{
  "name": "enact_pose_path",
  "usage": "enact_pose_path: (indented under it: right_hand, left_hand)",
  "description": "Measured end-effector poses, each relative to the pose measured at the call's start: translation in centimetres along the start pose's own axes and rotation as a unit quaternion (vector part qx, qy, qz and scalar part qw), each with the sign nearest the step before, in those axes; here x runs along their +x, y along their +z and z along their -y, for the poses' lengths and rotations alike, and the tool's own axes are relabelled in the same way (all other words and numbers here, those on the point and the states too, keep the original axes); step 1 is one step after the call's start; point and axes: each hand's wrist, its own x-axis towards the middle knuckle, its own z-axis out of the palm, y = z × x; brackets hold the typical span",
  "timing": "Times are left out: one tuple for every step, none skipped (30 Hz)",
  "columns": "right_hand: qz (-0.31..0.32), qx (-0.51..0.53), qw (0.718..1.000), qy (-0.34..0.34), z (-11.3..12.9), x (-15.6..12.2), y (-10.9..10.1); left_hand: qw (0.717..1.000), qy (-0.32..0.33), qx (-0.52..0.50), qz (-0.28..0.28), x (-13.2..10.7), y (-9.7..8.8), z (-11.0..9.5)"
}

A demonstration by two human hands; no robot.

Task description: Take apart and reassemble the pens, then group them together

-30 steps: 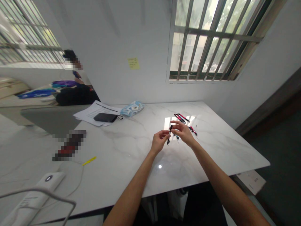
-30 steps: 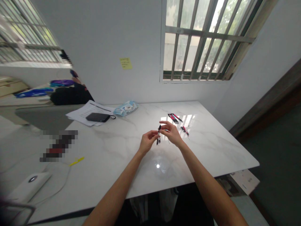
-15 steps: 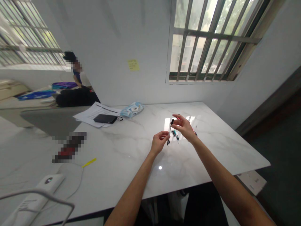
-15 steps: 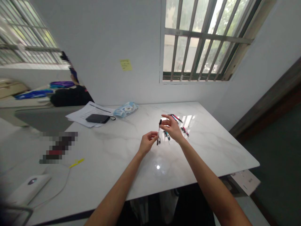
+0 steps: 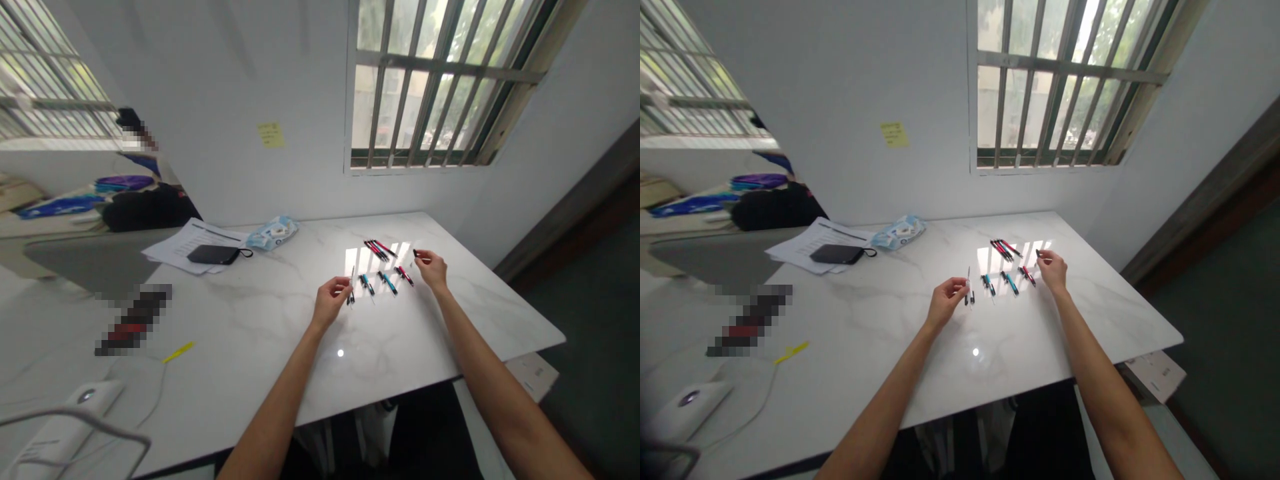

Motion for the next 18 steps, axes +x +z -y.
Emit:
enact_pose_path:
  right_hand:
    - [-0.006,-0.032,0.999,0.015,-1.7,0.0,-0.2]
    - [-0.013,-0.053,0.998,0.025,-3.1,-0.1,-0.3]
    - [-0.017,-0.065,0.997,0.029,-4.1,-0.2,-0.3]
    - [-0.019,-0.070,0.997,0.029,-4.9,-0.3,-0.3]
    - [-0.020,-0.071,0.997,0.026,-5.4,-0.3,-0.2]
    - [-0.020,-0.071,0.997,0.024,-5.8,-0.3,-0.1]
    - [-0.019,-0.074,0.997,0.021,-6.0,-0.2,0.0]
    - [-0.016,-0.079,0.997,0.019,-6.1,-0.1,0.2]
    - [-0.013,-0.086,0.996,0.018,-6.1,0.0,0.3]
    - [-0.010,-0.095,0.995,0.018,-6.1,0.0,0.5]
    - [-0.008,-0.103,0.994,0.016,-6.1,0.1,0.6]
    - [-0.005,-0.111,0.994,0.014,-6.1,0.1,0.6]
    - [-0.004,-0.116,0.993,0.011,-6.1,0.0,0.7]
    - [-0.002,-0.120,0.993,0.008,-6.0,0.0,0.7]
    - [-0.001,-0.122,0.993,0.005,-6.0,-0.1,0.8]
    - [0.000,-0.122,0.992,0.002,-6.0,-0.2,0.8]
    - [0.000,-0.122,0.993,0.001,-5.9,-0.2,0.8]
    - [0.001,-0.121,0.993,0.000,-5.9,-0.2,0.8]
  left_hand:
    - [1.000,-0.005,0.001,0.002,0.0,0.0,0.0]
    - [1.000,-0.010,0.002,0.003,0.0,0.1,0.1]
    - [1.000,-0.014,0.003,0.006,-0.1,0.1,0.1]
    - [1.000,-0.018,0.004,0.009,-0.1,0.1,0.2]
    - [1.000,-0.021,0.005,0.011,-0.1,0.1,0.3]
    - [1.000,-0.024,0.007,0.012,0.0,0.2,0.3]
    - [1.000,-0.025,0.008,0.013,0.0,0.2,0.4]
    - [1.000,-0.026,0.009,0.014,0.1,0.2,0.5]
    - [1.000,-0.025,0.010,0.014,0.1,0.2,0.6]
    - [1.000,-0.024,0.009,0.014,0.2,0.1,0.6]
    - [1.000,-0.023,0.008,0.014,0.2,0.1,0.7]
    - [1.000,-0.022,0.008,0.015,0.3,0.1,0.7]
    - [1.000,-0.021,0.008,0.015,0.3,0.1,0.8]
    - [1.000,-0.021,0.010,0.015,0.4,0.1,0.8]
    - [1.000,-0.022,0.011,0.015,0.4,0.1,0.7]
    - [1.000,-0.022,0.012,0.016,0.4,0.0,0.7]
    - [1.000,-0.022,0.012,0.017,0.4,0.0,0.6]
    - [1.000,-0.022,0.012,0.018,0.4,0.0,0.6]
